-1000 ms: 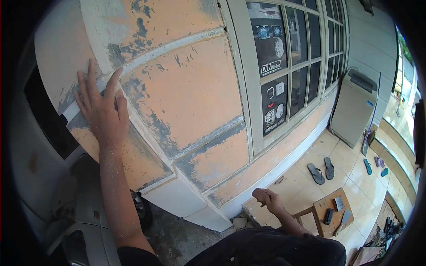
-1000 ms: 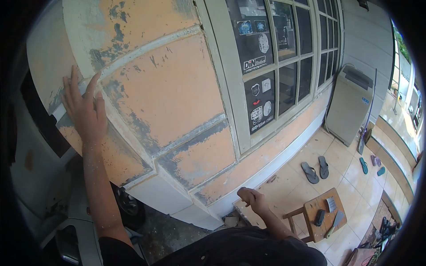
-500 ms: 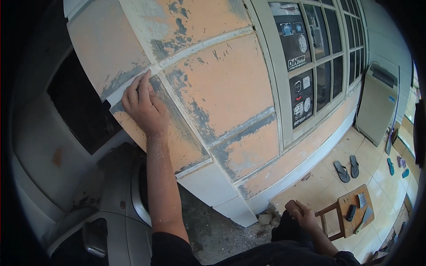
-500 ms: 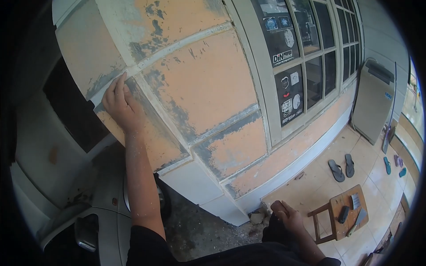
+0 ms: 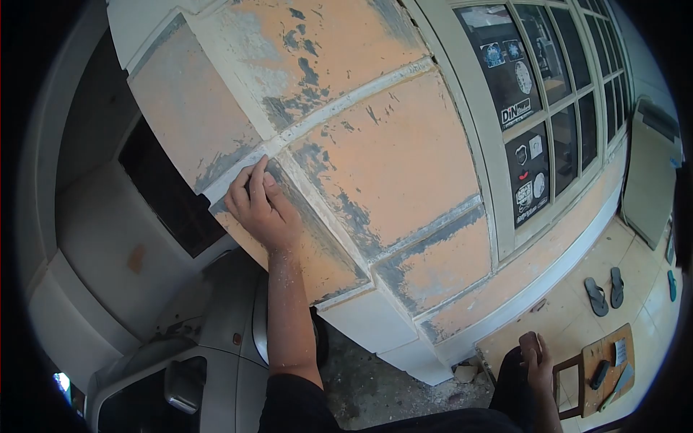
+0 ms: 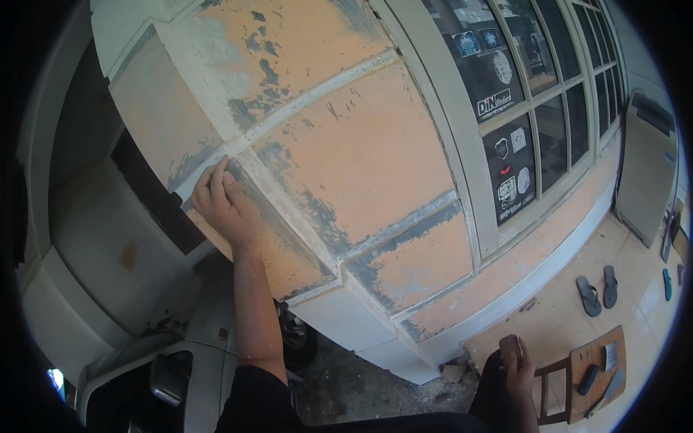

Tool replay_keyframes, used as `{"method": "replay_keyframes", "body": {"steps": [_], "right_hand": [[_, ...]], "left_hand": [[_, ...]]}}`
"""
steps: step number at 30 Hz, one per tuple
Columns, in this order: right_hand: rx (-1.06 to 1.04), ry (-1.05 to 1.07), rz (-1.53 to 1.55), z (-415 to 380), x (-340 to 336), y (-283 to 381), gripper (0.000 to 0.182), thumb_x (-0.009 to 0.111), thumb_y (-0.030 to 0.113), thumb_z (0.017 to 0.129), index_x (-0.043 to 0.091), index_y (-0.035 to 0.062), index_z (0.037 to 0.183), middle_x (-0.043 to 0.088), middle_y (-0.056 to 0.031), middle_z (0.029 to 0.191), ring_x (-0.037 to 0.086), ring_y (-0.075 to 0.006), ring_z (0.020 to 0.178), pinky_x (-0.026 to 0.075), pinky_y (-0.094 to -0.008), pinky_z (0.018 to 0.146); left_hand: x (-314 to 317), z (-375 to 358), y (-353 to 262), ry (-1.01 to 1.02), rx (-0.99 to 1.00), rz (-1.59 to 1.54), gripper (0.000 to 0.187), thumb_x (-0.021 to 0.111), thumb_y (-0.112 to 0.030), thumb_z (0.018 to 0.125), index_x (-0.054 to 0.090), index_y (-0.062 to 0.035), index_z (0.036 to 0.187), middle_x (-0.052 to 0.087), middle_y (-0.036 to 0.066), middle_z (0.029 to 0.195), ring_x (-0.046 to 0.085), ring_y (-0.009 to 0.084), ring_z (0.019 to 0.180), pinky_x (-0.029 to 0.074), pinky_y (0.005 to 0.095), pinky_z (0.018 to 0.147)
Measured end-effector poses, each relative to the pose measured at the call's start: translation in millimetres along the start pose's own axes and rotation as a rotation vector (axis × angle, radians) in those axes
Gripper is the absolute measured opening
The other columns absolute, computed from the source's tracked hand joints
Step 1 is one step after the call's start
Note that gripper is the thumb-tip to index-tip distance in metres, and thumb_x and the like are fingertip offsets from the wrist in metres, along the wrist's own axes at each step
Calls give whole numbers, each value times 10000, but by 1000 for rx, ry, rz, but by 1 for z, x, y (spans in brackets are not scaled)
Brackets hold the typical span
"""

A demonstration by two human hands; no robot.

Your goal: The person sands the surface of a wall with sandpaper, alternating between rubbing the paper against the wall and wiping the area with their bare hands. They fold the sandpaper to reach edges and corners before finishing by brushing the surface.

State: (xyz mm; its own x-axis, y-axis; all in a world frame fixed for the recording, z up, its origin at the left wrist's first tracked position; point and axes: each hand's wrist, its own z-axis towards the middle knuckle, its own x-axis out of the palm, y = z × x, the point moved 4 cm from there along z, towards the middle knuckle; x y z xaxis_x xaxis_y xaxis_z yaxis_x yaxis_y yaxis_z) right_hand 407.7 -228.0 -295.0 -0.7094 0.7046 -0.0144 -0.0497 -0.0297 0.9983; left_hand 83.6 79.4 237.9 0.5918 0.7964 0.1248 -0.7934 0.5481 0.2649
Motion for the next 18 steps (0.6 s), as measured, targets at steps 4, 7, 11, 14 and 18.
{"method": "replay_keyframes", "body": {"steps": [4,7,11,14,18], "right_hand": [[67,29,-7,9,10,-42,518,532,60,1035,416,-33,1532,680,-223,1225,739,-234,874,610,-299,647],[71,107,-210,10,19,-76,504,580,107,1016,482,-26,1492,733,-228,1105,759,-282,852,609,-372,671],[31,106,-560,20,37,-89,457,651,195,977,605,10,1392,744,-248,950,754,-393,876,589,-470,745],[52,89,-628,16,43,-87,364,652,217,978,670,66,1309,746,-238,1018,740,-419,912,587,-493,780],[-45,79,-658,20,51,-74,294,638,225,984,723,60,1212,756,-213,1009,741,-407,914,584,-482,778]], "left_hand": [[2,-5,-7,80,-7,101,328,602,-260,1022,700,-72,1272,598,97,1227,499,297,1210,406,458,1032],[2,-7,-20,89,4,91,414,683,-229,946,661,-76,1330,553,109,1282,482,307,1228,398,461,1052],[3,-12,-19,207,25,145,728,718,-185,759,543,-89,1459,468,163,1361,414,362,1272,335,543,1082],[4,-16,-32,275,39,208,814,730,-179,734,482,-96,1505,425,180,1389,385,371,1299,320,557,1091],[8,-20,-29,235,39,207,808,720,-203,766,456,-94,1521,412,186,1406,379,369,1309,317,557,1091]]}}
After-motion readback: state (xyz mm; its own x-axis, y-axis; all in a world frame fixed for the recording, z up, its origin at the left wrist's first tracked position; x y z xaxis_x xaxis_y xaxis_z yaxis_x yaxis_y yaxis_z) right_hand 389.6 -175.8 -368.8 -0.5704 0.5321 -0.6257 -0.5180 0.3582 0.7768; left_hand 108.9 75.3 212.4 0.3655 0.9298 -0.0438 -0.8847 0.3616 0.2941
